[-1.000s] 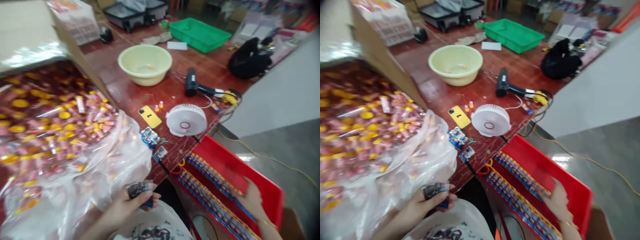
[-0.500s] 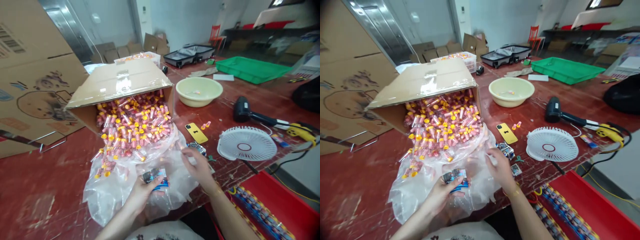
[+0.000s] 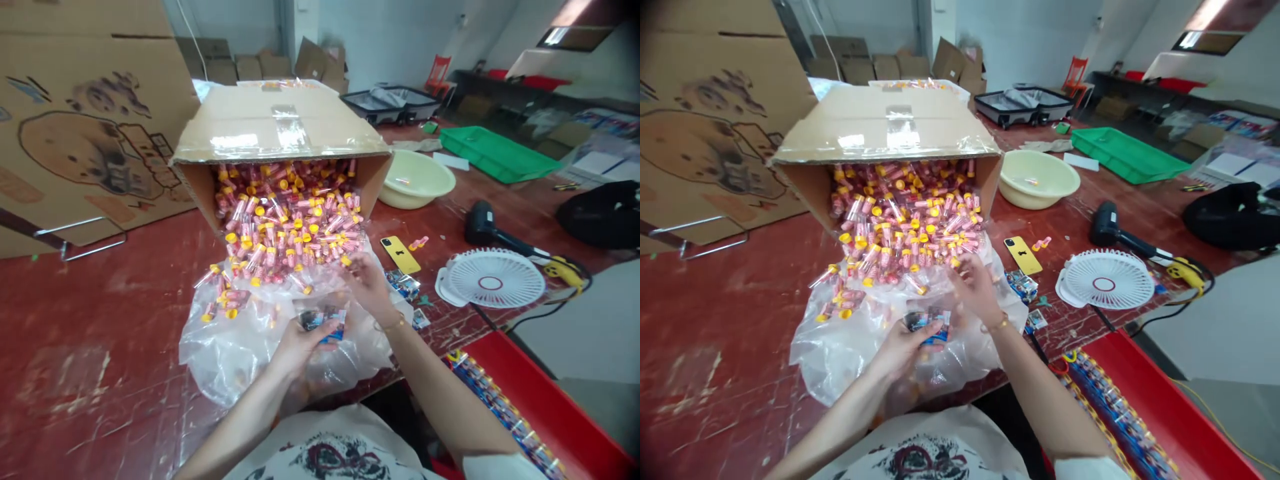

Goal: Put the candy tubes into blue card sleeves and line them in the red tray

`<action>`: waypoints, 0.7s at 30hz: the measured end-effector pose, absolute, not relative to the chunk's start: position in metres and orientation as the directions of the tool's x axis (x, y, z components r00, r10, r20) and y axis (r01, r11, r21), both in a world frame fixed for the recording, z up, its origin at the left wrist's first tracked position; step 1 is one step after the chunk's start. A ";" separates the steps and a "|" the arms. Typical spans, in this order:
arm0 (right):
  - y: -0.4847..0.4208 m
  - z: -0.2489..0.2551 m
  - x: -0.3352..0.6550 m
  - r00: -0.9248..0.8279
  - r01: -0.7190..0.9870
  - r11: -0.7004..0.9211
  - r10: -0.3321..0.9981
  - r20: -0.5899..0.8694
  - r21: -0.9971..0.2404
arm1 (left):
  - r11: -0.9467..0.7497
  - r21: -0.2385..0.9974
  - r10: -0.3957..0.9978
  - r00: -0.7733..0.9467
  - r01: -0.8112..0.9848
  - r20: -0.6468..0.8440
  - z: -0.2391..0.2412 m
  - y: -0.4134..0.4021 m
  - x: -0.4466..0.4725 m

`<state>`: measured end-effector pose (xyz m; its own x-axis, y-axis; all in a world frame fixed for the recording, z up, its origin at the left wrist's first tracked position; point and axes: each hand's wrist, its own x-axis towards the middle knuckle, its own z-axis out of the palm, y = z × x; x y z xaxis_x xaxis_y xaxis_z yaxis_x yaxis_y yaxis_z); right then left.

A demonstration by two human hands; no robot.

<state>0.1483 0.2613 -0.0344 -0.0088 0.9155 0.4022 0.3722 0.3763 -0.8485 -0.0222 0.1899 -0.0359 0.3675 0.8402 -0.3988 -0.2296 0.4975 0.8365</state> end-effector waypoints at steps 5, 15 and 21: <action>0.203 -0.018 0.183 0.074 0.037 0.322 0.943 0.324 -0.946 | 0.505 0.838 0.825 0.402 -0.207 -0.398 -0.044 0.192 -0.010; 0.192 -0.001 0.193 -0.149 0.317 0.450 0.893 0.424 -0.835 | 0.395 0.913 0.867 0.371 -0.100 -0.334 -0.042 0.189 0.006; 0.197 -0.027 0.191 -0.169 -0.118 0.120 0.976 0.139 -0.986 | 0.585 0.767 0.784 0.424 -0.262 -0.453 -0.031 0.191 0.017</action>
